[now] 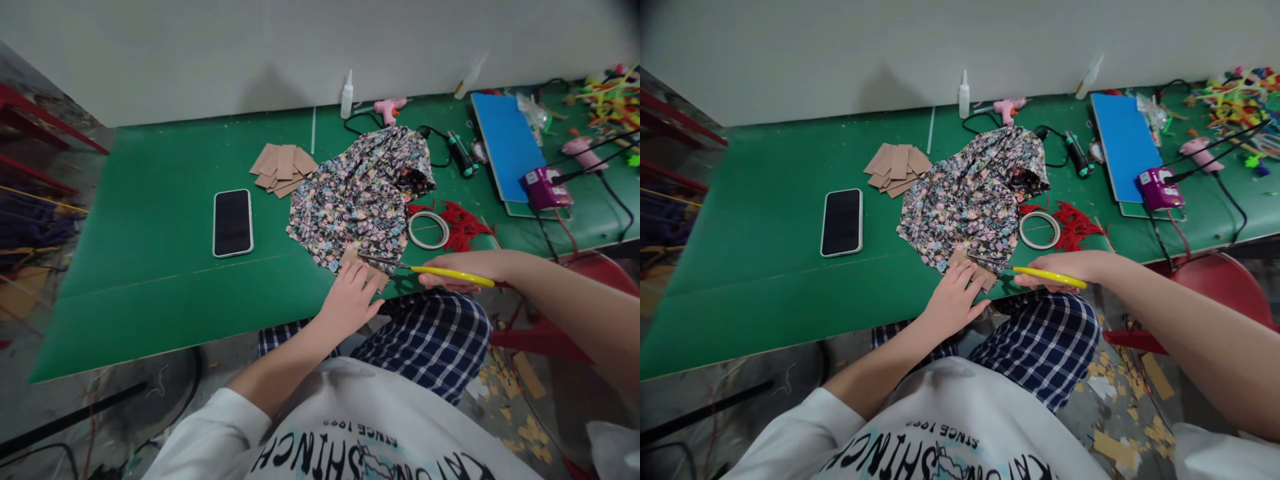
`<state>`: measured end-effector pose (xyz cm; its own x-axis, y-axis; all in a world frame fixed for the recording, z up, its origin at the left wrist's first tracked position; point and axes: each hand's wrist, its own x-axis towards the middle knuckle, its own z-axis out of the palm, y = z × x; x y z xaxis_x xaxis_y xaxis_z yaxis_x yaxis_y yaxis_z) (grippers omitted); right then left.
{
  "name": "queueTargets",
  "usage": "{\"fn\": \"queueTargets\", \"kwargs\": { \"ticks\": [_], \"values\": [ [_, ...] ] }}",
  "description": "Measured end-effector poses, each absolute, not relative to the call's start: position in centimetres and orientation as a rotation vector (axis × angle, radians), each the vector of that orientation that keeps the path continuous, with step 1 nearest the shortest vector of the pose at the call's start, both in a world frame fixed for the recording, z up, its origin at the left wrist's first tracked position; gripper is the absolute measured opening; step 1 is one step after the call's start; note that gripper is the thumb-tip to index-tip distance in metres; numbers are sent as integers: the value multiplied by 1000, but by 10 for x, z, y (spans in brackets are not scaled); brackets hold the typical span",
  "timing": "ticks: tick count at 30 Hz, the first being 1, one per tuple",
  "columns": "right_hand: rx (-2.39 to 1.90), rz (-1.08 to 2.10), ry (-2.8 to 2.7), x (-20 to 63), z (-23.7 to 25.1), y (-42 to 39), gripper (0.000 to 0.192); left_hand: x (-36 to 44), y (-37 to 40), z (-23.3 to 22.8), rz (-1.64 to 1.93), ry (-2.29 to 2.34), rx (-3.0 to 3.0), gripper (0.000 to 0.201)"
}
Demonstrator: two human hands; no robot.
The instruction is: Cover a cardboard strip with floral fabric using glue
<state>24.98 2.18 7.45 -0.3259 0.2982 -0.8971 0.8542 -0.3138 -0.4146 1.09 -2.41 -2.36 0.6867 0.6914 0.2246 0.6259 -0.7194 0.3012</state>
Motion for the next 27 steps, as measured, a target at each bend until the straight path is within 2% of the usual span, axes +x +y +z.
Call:
{"fn": "queueTargets", "kwargs": {
  "ticks": [15,27],
  "values": [
    [1449,-1668,1541,256,77,18,49,10,-25,-24,487,1081,2710,44],
    [1584,-1728,1487,241,58,14,48,11,-25,-23,479,1078,2712,41]
  ]
}}
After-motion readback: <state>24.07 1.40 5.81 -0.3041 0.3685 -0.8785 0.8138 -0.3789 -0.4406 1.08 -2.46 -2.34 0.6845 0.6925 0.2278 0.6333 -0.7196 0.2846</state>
